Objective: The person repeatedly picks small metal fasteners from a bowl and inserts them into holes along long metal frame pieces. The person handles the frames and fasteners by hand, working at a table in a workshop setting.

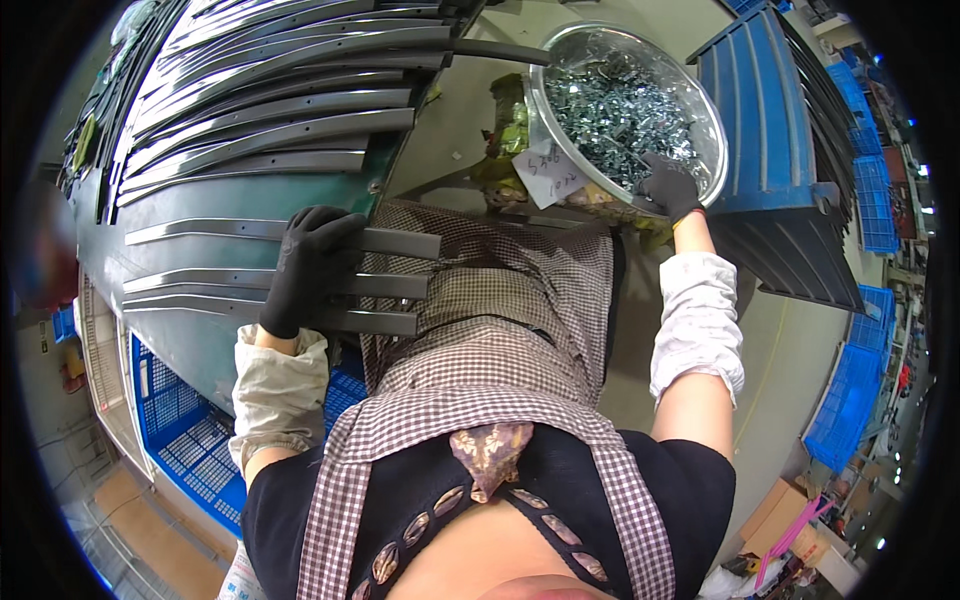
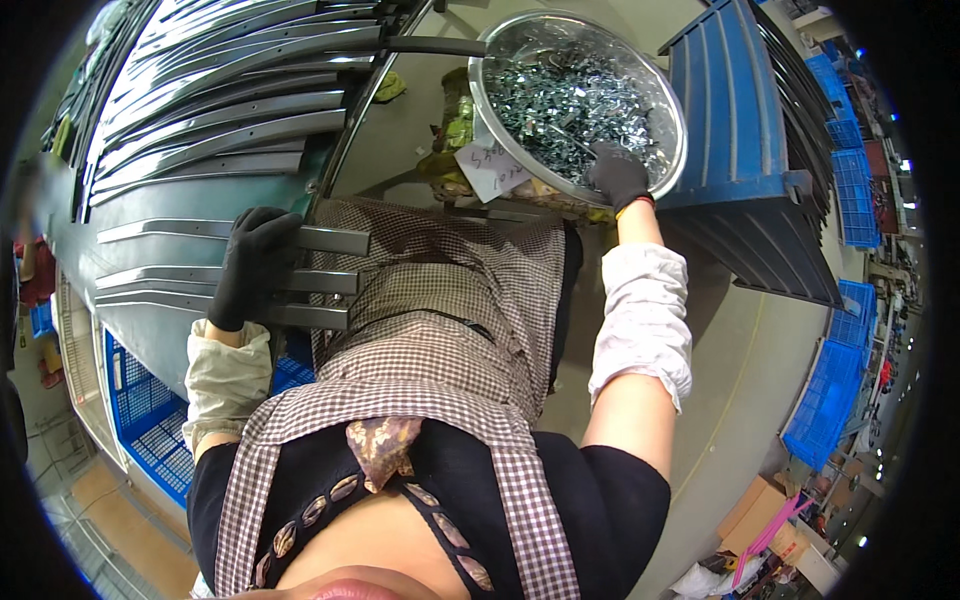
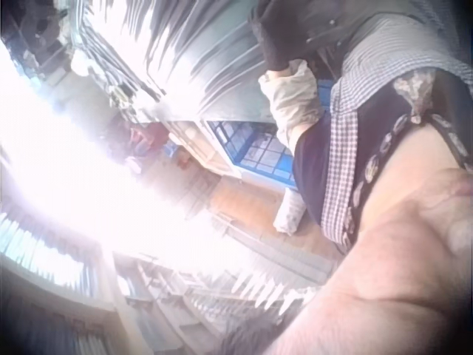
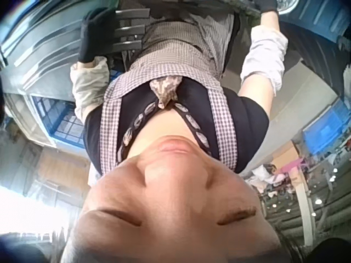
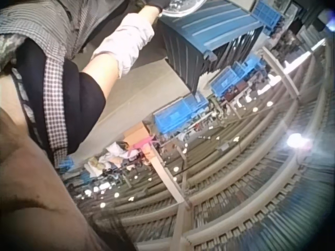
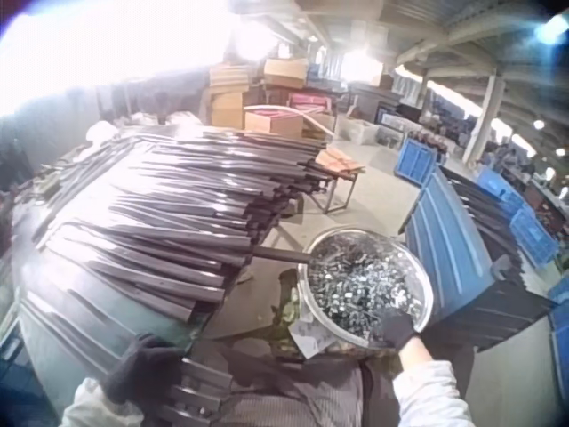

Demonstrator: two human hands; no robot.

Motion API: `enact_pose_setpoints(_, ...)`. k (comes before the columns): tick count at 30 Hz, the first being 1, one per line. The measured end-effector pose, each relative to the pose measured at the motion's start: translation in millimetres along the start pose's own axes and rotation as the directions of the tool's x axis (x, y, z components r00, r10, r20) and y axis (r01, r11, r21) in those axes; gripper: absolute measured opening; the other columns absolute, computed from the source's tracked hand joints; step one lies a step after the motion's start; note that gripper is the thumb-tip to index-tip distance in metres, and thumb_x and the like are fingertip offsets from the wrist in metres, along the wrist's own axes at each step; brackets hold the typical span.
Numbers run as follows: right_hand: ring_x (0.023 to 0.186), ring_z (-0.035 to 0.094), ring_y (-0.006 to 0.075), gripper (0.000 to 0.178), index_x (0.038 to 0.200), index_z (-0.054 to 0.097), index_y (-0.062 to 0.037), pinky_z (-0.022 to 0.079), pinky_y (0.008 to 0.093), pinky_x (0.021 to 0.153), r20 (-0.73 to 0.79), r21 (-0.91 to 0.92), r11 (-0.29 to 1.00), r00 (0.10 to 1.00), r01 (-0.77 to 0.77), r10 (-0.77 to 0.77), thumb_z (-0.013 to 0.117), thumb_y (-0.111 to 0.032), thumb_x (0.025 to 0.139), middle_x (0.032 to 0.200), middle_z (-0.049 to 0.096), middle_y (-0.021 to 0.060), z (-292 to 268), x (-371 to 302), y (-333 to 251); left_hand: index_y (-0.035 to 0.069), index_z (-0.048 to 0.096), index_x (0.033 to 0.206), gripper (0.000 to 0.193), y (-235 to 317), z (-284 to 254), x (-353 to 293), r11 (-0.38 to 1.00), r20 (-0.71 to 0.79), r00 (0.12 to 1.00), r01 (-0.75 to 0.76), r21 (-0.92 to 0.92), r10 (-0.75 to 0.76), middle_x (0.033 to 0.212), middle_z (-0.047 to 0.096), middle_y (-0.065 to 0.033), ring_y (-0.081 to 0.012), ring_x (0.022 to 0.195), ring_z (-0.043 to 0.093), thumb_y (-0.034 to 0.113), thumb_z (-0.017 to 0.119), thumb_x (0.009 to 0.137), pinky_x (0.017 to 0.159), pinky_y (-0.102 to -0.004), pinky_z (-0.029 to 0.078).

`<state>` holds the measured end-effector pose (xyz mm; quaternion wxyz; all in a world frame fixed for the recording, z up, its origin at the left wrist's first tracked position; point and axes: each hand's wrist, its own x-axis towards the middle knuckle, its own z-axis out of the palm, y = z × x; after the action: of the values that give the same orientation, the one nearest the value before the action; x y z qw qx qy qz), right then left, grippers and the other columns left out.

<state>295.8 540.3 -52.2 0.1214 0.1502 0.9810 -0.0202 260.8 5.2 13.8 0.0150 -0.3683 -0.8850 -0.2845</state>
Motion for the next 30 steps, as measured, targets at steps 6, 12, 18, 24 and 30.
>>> enact_pose_setpoints(6,0.092,0.068,0.0286,0.032,0.109,0.074,-0.0125,0.052,0.0392,0.082,-0.035,0.338,0.939,0.997,-0.059,0.075,0.069,-0.026,0.081,0.098,0.072,0.0123,1.1,0.2,32.9,0.009,0.07,0.108,0.036,-6.4,5.9,1.3,0.999,-0.013,1.0,0.002,0.037,-0.001,0.102,0.067,-0.0106,-0.0329,0.097,0.062,0.01,0.072,0.072,0.091,-0.044,0.047)
enact_pose_setpoints(12,0.05,0.047,0.0036,0.023,0.103,0.072,-0.0013,0.035,0.0222,0.042,0.076,0.949,0.291,0.985,-0.119,0.156,0.074,-0.014,0.084,0.078,0.068,0.0022,-30.7,-22.1,18.7,0.004,0.069,0.11,0.041,-6.3,2.6,-1.1,1.0,-0.009,1.0,-0.002,0.003,0.002,0.103,0.066,-0.0131,-0.0345,0.098,0.06,0.007,0.073,0.069,0.088,-0.0435,0.048)
enact_pose_setpoints(18,0.049,0.039,-0.0002,0.019,0.108,0.071,-0.0032,0.03,0.0183,0.044,-0.05,0.989,-0.141,0.999,0.049,-0.003,0.067,-0.015,0.094,0.084,0.07,0.0021,-17.8,-32.6,-11.0,0.004,0.071,0.108,0.031,12.8,9.6,-6.2,0.986,-0.068,0.998,0.008,-0.168,-0.019,0.093,0.067,-0.0133,-0.0307,0.085,0.064,0.006,0.072,0.077,0.077,-0.039,0.052)
enact_pose_setpoints(24,0.084,0.066,0.0141,0.015,0.102,0.072,0.0016,0.052,0.0286,0.077,-0.243,0.97,-0.171,0.781,0.176,-0.576,0.07,-0.002,0.088,0.09,0.072,0.0059,-48.9,-140.9,-175.1,0.0,0.071,0.106,0.022,98.7,19.8,-8.5,0.82,0.254,0.967,0.17,-0.546,-0.032,0.087,0.068,-0.0128,-0.0243,0.077,0.065,0.01,0.073,0.086,0.071,-0.0332,0.051)
enact_pose_setpoints(30,0.087,0.068,0.0183,0.021,0.105,0.072,-0.0018,0.054,0.031,0.075,-0.427,0.885,-0.174,0.607,0.431,-0.67,0.076,-0.007,0.085,0.096,0.072,0.0111,-19.4,-158.5,-208.8,0.001,0.07,0.104,0.025,94.5,40.1,-30.2,0.699,0.159,0.967,0.256,-0.668,-0.202,0.084,0.067,-0.0113,-0.0128,0.074,0.063,0.015,0.077,0.084,0.065,-0.0283,0.049)
